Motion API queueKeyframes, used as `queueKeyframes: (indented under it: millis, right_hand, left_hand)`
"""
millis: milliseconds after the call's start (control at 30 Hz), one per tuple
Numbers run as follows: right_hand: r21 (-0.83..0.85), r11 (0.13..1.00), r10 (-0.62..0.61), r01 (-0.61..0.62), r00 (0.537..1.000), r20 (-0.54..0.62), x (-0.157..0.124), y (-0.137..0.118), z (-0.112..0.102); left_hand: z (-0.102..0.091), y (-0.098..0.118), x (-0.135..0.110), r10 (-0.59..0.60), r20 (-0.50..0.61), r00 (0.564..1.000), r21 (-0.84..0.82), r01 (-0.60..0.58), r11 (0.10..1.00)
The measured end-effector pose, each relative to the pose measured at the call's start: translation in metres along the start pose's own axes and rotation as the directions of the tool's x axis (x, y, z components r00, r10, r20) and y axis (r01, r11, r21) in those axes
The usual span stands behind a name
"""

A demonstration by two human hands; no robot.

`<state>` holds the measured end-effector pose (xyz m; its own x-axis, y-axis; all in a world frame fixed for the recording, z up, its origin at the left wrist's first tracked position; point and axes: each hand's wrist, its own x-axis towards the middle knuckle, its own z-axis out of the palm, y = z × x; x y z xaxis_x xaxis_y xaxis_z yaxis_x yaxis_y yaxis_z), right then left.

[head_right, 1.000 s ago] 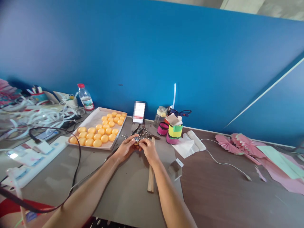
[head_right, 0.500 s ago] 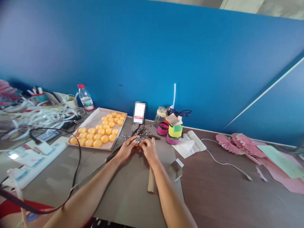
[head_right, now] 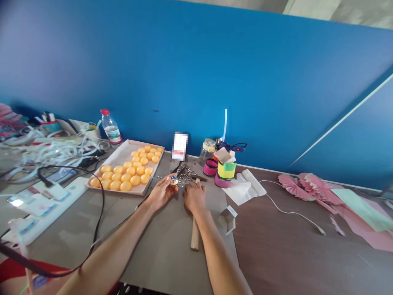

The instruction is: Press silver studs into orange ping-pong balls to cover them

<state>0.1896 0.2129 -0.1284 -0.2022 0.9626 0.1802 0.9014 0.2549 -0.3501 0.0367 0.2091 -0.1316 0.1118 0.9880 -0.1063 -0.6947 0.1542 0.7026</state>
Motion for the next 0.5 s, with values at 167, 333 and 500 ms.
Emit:
queueKeyframes:
  millis: [167,333,500]
  right_hand:
    - [-0.131,0.991,0.024,-0.008,0.992,0.125,-0.001,-0.007,0.000]
    - [-0.129,0.991,0.031,-0.020,0.996,0.081,-0.003,-0.008,-0.007]
    - [-0.221,0.975,0.026,-0.011,0.998,0.065,-0.006,-0.008,-0.009]
  left_hand:
    - [0.002,0.001,-0.001,-0.013,-0.003,1.000,-0.016,0.013,1.000]
    - [0.003,0.004,-0.002,-0.003,-0.018,1.000,-0.030,0.002,1.000]
    - [0.002,0.004,-0.001,-0.005,-0.035,0.999,-0.025,0.004,1.000]
